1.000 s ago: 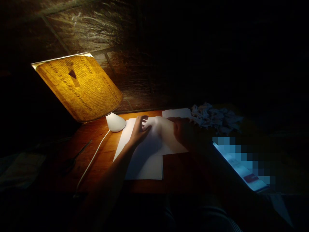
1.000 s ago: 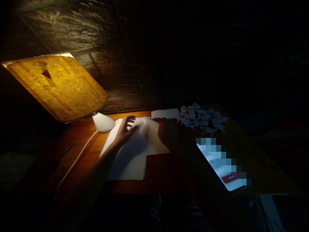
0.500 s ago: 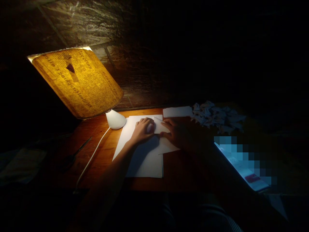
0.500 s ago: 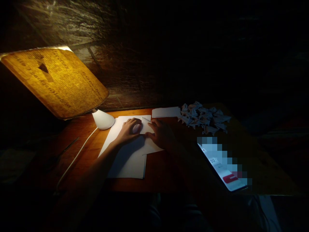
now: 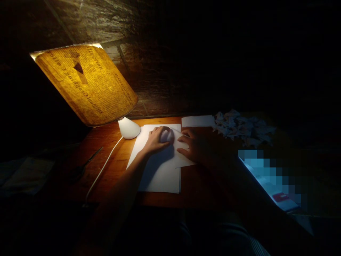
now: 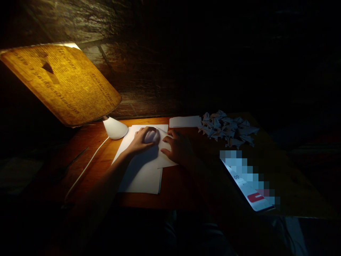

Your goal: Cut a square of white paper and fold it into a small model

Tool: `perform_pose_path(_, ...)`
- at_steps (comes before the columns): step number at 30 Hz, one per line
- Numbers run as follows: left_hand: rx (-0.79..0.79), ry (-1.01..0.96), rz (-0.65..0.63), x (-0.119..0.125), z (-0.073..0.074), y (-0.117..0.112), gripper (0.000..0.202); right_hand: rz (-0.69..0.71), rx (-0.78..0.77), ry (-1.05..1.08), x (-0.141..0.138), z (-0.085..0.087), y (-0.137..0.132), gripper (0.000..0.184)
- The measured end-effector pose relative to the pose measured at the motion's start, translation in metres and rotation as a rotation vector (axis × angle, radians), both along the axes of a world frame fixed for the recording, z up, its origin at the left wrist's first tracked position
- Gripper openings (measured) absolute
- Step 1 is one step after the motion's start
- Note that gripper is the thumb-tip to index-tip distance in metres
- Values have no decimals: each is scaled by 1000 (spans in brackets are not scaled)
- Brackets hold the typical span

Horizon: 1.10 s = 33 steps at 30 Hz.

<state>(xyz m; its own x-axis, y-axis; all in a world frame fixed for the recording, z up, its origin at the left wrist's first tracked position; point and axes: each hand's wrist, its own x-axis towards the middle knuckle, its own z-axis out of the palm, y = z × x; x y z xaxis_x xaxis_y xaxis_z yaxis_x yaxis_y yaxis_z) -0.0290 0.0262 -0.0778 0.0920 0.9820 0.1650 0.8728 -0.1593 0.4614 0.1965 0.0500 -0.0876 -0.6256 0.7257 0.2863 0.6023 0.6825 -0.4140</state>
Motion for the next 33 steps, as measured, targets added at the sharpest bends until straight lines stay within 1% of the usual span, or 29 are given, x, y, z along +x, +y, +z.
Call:
perform_pose_path(3, 3, 9, -11, 0, -1, 1, 47, 17, 1, -31, 0, 1, -1, 43)
perform_pose_path(5, 4, 19, -13, 0, -3, 2, 45, 24, 6, -39, 0, 2, -1, 46)
perform_pose_path(10, 36, 13, 7, 0, -7, 3, 40, 30, 10, -20, 1, 3, -2, 41)
perform_pose_path(15, 75, -11, -17, -1, -9, 2, 40, 49, -10, -36, 2, 7, -3, 46)
perform_pose_path(26, 70, 12, -19, -2, -12, 3, 42, 57, -19, -42, 1, 9, -4, 39)
perform_pose_path(33, 61, 22, -23, -2, -10, 3, 42, 66, -11, -46, 1, 8, -4, 35)
